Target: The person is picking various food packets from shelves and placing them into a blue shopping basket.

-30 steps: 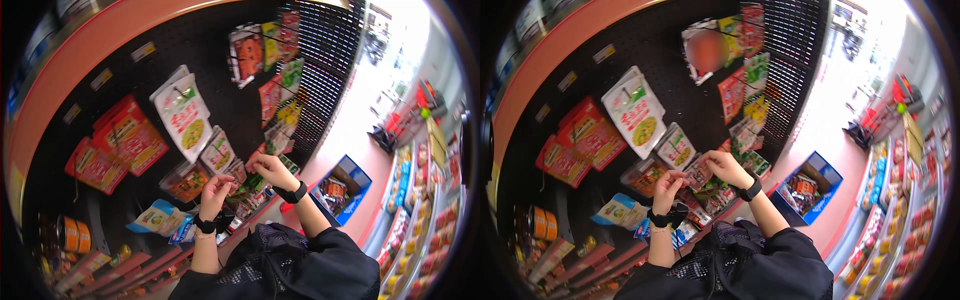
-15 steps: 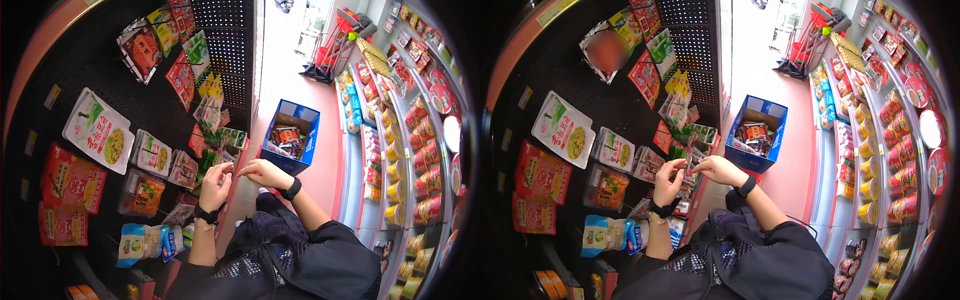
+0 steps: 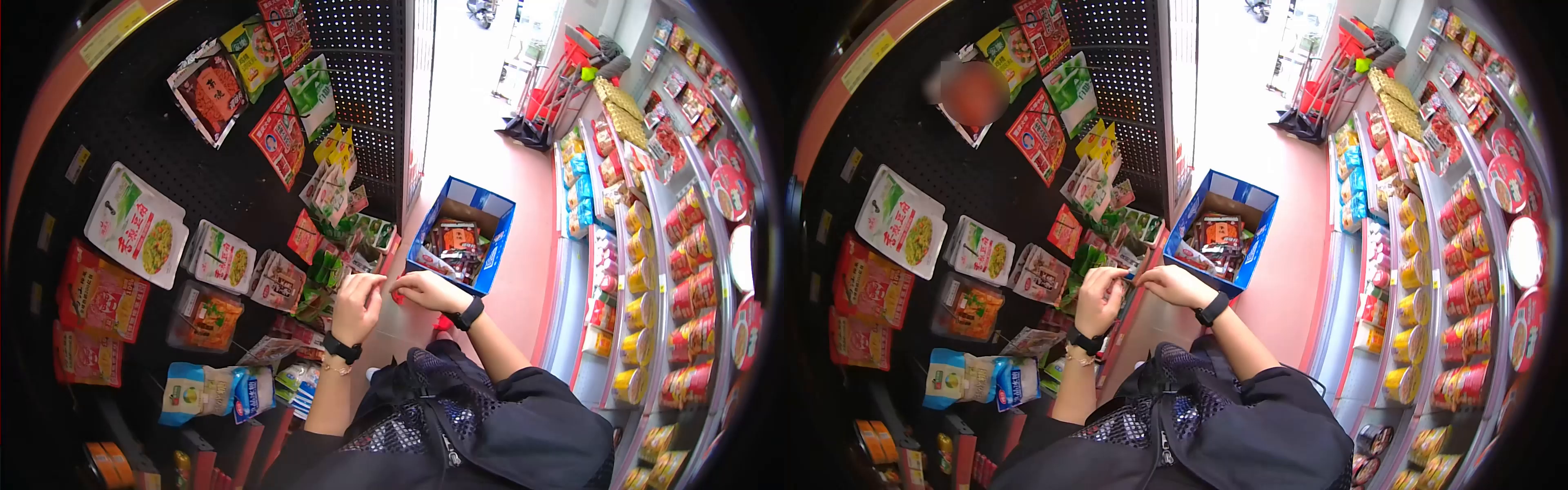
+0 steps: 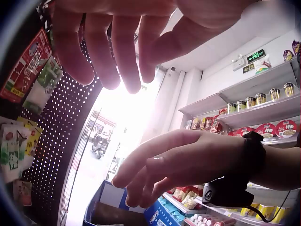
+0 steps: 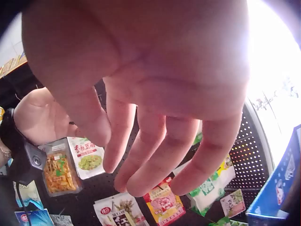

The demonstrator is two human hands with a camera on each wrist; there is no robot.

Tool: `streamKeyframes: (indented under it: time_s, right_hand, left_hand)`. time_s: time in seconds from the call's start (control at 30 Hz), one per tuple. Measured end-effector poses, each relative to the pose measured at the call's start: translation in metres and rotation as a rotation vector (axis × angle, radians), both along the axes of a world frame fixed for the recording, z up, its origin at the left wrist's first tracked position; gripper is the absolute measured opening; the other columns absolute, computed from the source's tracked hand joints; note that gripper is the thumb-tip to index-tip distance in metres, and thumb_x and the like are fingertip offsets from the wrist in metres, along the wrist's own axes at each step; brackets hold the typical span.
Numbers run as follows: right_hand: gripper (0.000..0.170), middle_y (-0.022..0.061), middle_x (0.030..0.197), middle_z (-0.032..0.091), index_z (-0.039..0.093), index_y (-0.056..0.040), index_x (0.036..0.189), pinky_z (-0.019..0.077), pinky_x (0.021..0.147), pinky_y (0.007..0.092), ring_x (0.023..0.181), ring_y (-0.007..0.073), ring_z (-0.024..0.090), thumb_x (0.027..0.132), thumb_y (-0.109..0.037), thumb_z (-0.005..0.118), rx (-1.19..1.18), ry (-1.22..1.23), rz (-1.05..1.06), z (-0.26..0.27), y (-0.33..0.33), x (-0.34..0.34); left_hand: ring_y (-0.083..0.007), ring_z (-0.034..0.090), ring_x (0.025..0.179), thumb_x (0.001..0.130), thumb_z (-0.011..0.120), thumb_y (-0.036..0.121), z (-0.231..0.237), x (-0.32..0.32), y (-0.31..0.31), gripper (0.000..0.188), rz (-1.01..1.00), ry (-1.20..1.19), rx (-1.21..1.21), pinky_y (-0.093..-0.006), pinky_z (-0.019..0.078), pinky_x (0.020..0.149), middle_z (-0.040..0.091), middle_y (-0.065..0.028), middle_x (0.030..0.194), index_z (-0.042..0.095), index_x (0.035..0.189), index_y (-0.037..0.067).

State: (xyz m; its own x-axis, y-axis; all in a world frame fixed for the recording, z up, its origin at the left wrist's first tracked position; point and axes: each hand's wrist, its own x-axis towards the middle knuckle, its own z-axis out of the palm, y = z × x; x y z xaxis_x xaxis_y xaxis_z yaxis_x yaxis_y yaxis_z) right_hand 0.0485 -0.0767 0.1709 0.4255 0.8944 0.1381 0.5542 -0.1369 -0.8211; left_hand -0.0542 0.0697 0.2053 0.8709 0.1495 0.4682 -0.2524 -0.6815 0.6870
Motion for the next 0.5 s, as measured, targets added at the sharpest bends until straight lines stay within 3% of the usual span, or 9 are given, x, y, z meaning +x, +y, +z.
streamKeyframes:
  time_s: [0.07, 0.1, 0.2, 0.23, 0.3, 0.37, 0.4, 0.43, 0.5]
  right_hand:
    - [0.017, 0.0137, 0.079, 0.056, 0.054, 0.0005, 0.086, 0.042, 0.067, 0.0294, 0.075, 0.0233, 0.054, 0.073, -0.006, 0.046, -0.041, 0.039, -0.028, -0.021, -0.021, 0.025]
    - [0.017, 0.012, 0.079, 0.056, 0.054, 0.0003, 0.087, 0.0419, 0.067, 0.0282, 0.073, 0.0198, 0.054, 0.074, -0.005, 0.045, 0.023, -0.026, -0.044, -0.038, -0.032, 0.04]
    - [0.022, 0.0112, 0.081, 0.056, 0.053, -0.0005, 0.091, 0.0433, 0.064, 0.0266, 0.07, 0.0164, 0.055, 0.072, -0.009, 0.045, -0.054, 0.295, -0.16, -0.065, -0.068, 0.087]
    - [0.026, 0.0104, 0.085, 0.055, 0.051, 0.0003, 0.096, 0.0431, 0.066, 0.0274, 0.074, 0.0167, 0.054, 0.073, -0.01, 0.044, -0.099, 0.448, -0.232, -0.088, -0.081, 0.105]
    - [0.029, 0.0101, 0.084, 0.054, 0.048, 0.0008, 0.098, 0.0435, 0.065, 0.0271, 0.074, 0.0164, 0.053, 0.072, -0.011, 0.045, -0.175, 0.454, -0.45, -0.119, -0.102, 0.135]
    - [0.026, 0.0035, 0.075, 0.051, 0.047, -0.0022, 0.096, 0.0403, 0.057, 0.0211, 0.069, 0.0093, 0.049, 0.071, -0.01, 0.046, -0.186, 0.655, -0.669, -0.149, -0.115, 0.157]
    - [0.026, 0.0005, 0.072, 0.047, 0.045, -0.0039, 0.096, 0.0393, 0.056, 0.0217, 0.064, 0.0076, 0.045, 0.071, -0.011, 0.046, -0.167, 0.708, -0.697, -0.158, -0.119, 0.164]
    - [0.026, 0.0007, 0.076, 0.045, 0.044, -0.0044, 0.095, 0.0394, 0.064, 0.0276, 0.064, 0.0094, 0.043, 0.07, -0.012, 0.046, -0.139, 0.946, -0.745, -0.166, -0.121, 0.173]
    - [0.025, 0.0014, 0.08, 0.045, 0.045, -0.0059, 0.093, 0.0371, 0.069, 0.0329, 0.065, 0.0109, 0.043, 0.069, -0.014, 0.047, -0.238, 1.022, -0.765, -0.172, -0.124, 0.189]
  left_hand:
    - [-0.0277, 0.048, 0.076, 0.068, 0.047, 0.001, -0.013, 0.017, -0.014, 0.015, -0.004, 0.043, -0.012, -0.0341, 0.0388, 0.069, 0.053, -0.0115, 0.079, 0.053, 0.081, 0.002]
    - [-0.0277, 0.048, 0.076, 0.068, 0.047, 0.001, -0.018, 0.027, -0.02, 0.015, 0.014, 0.043, -0.012, -0.0341, 0.0388, 0.069, 0.053, -0.0115, 0.079, 0.053, 0.081, 0.002]
    - [-0.0273, 0.047, 0.077, 0.068, 0.047, 0.004, -0.046, 0.056, -0.036, 0.012, 0.065, 0.068, 0.114, -0.0348, 0.0392, 0.068, 0.052, -0.0105, 0.078, 0.052, 0.078, 0.003]
    - [-0.0273, 0.047, 0.077, 0.068, 0.047, 0.004, -0.059, 0.066, -0.04, 0.012, 0.071, 0.076, 0.11, -0.0348, 0.0392, 0.068, 0.052, -0.0105, 0.078, 0.052, 0.078, 0.003]
    - [-0.0263, 0.047, 0.078, 0.067, 0.049, 0.006, -0.09, 0.081, -0.049, 0.011, 0.098, 0.19, 0.264, -0.0346, 0.0393, 0.068, 0.051, -0.0088, 0.079, 0.052, 0.077, 0.004]
    - [-0.0242, 0.047, 0.08, 0.066, 0.051, 0.01, -0.119, 0.091, -0.061, 0.013, 0.142, 0.248, 0.338, -0.0364, 0.0393, 0.068, 0.049, -0.0067, 0.082, 0.053, 0.079, 0.007]
    - [-0.024, 0.047, 0.081, 0.066, 0.051, 0.011, -0.121, 0.093, -0.068, 0.013, 0.147, 0.309, 0.369, -0.0365, 0.0393, 0.068, 0.049, -0.0065, 0.082, 0.053, 0.079, 0.007]
    - [-0.0238, 0.047, 0.081, 0.066, 0.051, 0.012, -0.123, 0.097, -0.073, 0.013, 0.151, 0.373, 0.398, -0.0366, 0.0393, 0.068, 0.049, -0.0064, 0.083, 0.053, 0.079, 0.008]
    - [-0.0238, 0.048, 0.08, 0.068, 0.051, 0.015, -0.13, 0.104, -0.08, 0.012, 0.147, 0.472, 0.39, -0.037, 0.0394, 0.068, 0.05, -0.0069, 0.08, 0.052, 0.078, 0.008]
